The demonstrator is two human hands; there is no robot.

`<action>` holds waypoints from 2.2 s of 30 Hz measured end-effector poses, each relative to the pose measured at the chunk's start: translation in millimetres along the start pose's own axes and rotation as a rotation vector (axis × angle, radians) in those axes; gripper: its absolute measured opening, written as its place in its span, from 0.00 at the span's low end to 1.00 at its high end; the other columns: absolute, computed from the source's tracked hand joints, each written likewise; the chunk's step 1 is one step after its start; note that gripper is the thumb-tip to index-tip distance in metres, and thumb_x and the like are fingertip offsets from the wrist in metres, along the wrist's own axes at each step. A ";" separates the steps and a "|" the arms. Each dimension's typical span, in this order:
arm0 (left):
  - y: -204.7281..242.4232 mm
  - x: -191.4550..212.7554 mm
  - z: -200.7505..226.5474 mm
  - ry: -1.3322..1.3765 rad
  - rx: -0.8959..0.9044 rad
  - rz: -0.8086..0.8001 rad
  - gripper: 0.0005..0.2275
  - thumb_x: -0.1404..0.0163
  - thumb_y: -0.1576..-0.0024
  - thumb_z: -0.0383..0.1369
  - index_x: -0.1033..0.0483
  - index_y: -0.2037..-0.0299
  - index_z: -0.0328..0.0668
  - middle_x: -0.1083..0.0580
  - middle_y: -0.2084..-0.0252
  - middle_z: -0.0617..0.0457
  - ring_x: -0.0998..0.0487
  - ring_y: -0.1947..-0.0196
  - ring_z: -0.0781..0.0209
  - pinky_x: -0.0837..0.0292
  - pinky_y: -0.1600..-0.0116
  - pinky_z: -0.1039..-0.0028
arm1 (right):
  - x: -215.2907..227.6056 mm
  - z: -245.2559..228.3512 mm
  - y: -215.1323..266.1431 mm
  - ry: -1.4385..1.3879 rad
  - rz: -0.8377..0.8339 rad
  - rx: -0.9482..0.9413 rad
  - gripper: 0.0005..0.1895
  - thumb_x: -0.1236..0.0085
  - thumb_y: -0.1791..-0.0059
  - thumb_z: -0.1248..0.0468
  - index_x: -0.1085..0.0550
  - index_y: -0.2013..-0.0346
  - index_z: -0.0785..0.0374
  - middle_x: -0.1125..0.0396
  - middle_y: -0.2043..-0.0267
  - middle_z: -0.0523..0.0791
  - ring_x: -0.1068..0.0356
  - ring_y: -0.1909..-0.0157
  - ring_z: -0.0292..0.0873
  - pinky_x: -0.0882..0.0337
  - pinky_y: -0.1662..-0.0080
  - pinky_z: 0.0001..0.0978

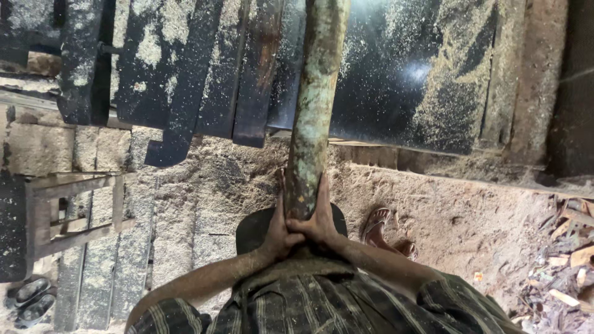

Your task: The person handles wooden logs by positioning them on a table saw and pushing them through the blade to create planks, with assistance from another person who clears the cut pieces.

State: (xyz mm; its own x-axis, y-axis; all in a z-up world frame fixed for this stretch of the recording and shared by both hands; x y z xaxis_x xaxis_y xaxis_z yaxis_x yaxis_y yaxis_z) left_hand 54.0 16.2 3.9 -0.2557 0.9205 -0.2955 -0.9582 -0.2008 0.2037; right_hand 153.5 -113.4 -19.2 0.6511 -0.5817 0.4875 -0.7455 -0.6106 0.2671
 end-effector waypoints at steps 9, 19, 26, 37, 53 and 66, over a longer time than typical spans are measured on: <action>-85.3 18.5 -11.2 -0.482 -0.175 0.092 0.57 0.40 0.61 0.32 0.69 0.23 0.30 0.56 0.23 0.26 0.55 0.22 0.30 0.56 0.21 0.48 | 35.7 -19.1 -91.7 0.029 0.048 -0.005 0.82 0.29 0.71 0.39 0.72 0.24 0.73 0.59 0.27 0.63 0.54 0.24 0.64 0.43 0.29 0.60; -189.6 35.3 1.8 -0.487 -0.238 0.106 0.56 0.42 0.61 0.37 0.66 0.23 0.29 0.54 0.22 0.28 0.55 0.20 0.32 0.60 0.19 0.51 | 74.7 -32.6 -183.4 -0.007 0.113 0.135 0.78 0.25 0.69 0.50 0.70 0.23 0.74 0.64 0.22 0.64 0.59 0.21 0.64 0.50 0.25 0.53; -281.2 42.4 28.8 -0.466 -0.279 0.139 0.53 0.41 0.59 0.36 0.63 0.24 0.30 0.51 0.26 0.28 0.48 0.26 0.32 0.50 0.24 0.52 | 114.0 -61.0 -261.7 -0.124 0.153 0.182 0.74 0.28 0.68 0.55 0.68 0.22 0.70 0.54 0.26 0.61 0.49 0.24 0.62 0.43 0.26 0.49; -249.1 94.0 94.2 -1.123 -0.425 0.534 0.45 0.34 0.42 0.51 0.46 0.24 0.36 0.50 0.21 0.32 0.54 0.21 0.34 0.64 0.23 0.47 | 130.8 9.4 -403.5 -0.498 0.283 0.275 0.52 0.41 0.45 0.50 0.60 0.17 0.63 0.59 0.17 0.60 0.49 0.20 0.64 0.37 0.25 0.67; -39.4 150.7 40.7 -0.737 0.257 0.597 0.22 0.44 0.47 0.26 0.35 0.43 0.32 0.29 0.56 0.48 0.24 0.63 0.58 0.23 0.63 0.63 | 117.6 -26.3 -222.5 -0.135 -0.191 0.114 0.40 0.76 0.40 0.43 0.65 0.22 0.66 0.72 0.18 0.55 0.73 0.17 0.52 0.69 0.23 0.50; 40.1 19.2 -66.9 -0.240 0.424 0.468 0.30 0.51 0.44 0.36 0.37 0.30 0.34 0.29 0.38 0.30 0.27 0.41 0.35 0.32 0.36 0.47 | -49.9 -21.4 -73.3 -0.137 -0.074 0.285 0.14 0.59 0.39 0.62 0.33 0.42 0.65 0.37 0.67 0.44 0.36 0.71 0.37 0.32 0.72 0.30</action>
Point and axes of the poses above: each hand's wrist, its own y-axis away from the middle knuckle, its own x-axis out of the back of the hand, z = x × y, the point moved 1 cm from there along -y, towards the middle knuckle
